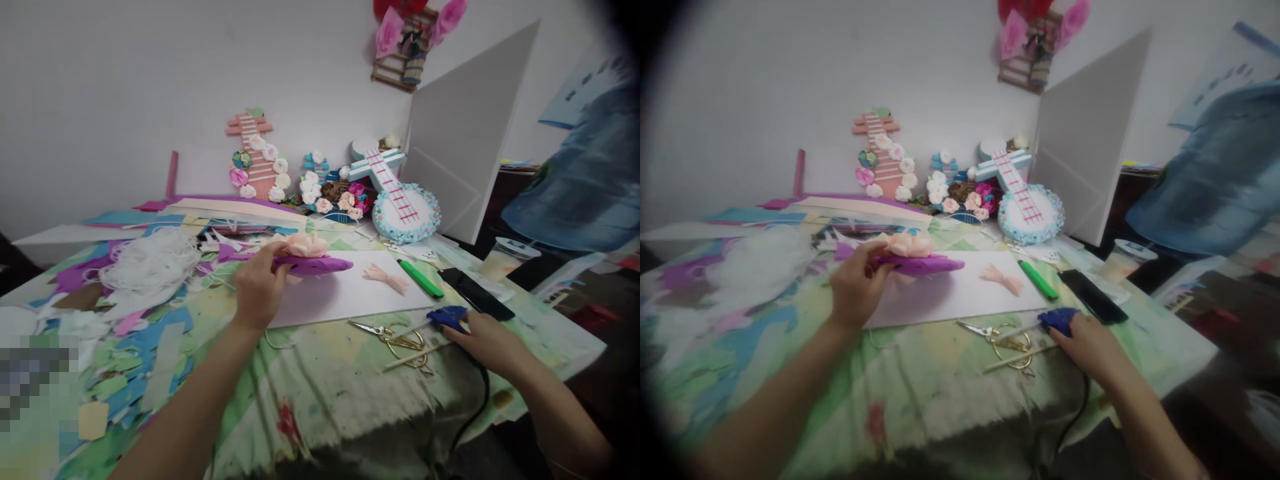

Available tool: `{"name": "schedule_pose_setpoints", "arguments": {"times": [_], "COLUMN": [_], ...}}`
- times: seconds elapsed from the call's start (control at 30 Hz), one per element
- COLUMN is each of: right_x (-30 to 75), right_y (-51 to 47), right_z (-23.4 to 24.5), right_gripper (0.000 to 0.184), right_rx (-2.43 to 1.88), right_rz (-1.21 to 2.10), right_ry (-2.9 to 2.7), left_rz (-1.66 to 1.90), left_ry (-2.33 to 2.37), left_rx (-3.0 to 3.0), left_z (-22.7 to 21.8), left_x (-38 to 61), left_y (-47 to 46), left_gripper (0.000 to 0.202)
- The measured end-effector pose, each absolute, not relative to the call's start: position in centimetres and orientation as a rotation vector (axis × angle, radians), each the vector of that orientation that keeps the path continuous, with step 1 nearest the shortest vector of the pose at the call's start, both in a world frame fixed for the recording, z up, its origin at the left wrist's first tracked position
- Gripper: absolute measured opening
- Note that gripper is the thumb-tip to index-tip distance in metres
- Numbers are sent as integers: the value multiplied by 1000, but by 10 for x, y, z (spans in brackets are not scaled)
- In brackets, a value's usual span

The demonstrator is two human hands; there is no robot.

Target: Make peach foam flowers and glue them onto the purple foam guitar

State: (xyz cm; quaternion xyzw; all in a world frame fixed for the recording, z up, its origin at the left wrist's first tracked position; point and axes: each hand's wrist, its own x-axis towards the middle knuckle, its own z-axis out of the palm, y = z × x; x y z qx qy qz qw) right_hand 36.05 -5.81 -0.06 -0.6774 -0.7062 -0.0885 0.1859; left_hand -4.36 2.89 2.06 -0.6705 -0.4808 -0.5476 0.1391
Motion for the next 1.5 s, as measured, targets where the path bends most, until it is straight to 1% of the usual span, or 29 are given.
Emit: {"name": "schedule_pose_setpoints", "arguments": {"times": [0.03, 0.1, 0.2, 0.27, 0.33, 0.47, 0.53, 0.6, 0.67, 0.83, 1.0, 1.27, 1.4, 1.5], "right_x": [350, 318, 260, 225, 200, 177, 173, 171, 170, 166, 163, 160, 162, 161], "right_y": [-56, -50, -31, -13, 7, 38, 46, 49, 50, 50, 49, 48, 51, 51], "right_z": [12, 43, 86, 105, 112, 108, 104, 101, 102, 107, 111, 112, 110, 110], "right_gripper": [30, 30, 32, 32, 31, 28, 32, 42, 49, 52, 67, 71, 74, 72], "right_rx": [-1996, -1908, -1413, -1082, -916, -772, -724, -690, -683, -685, -616, -670, -657, -655], "right_rz": [-267, -208, 66, 228, 250, 406, 481, 514, 501, 465, 328, 136, 107, 83], "right_ry": [-1979, -2013, -2176, -2241, -2281, -2355, -2341, -2323, -2329, -2418, -2547, -2578, -2629, -2640], "left_rz": [-1589, -1604, -1590, -1536, -1468, -1398, -1395, -1398, -1395, -1385, -1385, -1389, -1379, -1400], "left_ry": [-1389, -1385, -1328, -1250, -1172, -1118, -1118, -1107, -1094, -1072, -1064, -1061, -1077, -1056], "left_rx": [-1940, -1945, -1958, -1970, -1977, -1962, -1954, -1962, -1982, -1982, -1994, -1997, -2004, -2017], "left_z": [21, 20, 20, 19, 18, 16, 15, 15, 15, 16, 16, 15, 14, 14], "left_x": [-43, -43, -43, -44, -45, -46, -45, -44, -44, -43, -42, -43, -44, -44], "left_y": [29, 29, 28, 27, 26, 25, 25, 25, 24, 22, 22, 23, 23, 23], "left_gripper": [27, 28, 26, 24, 22, 20, 19, 18, 18, 15, 16, 18, 17, 18]}}
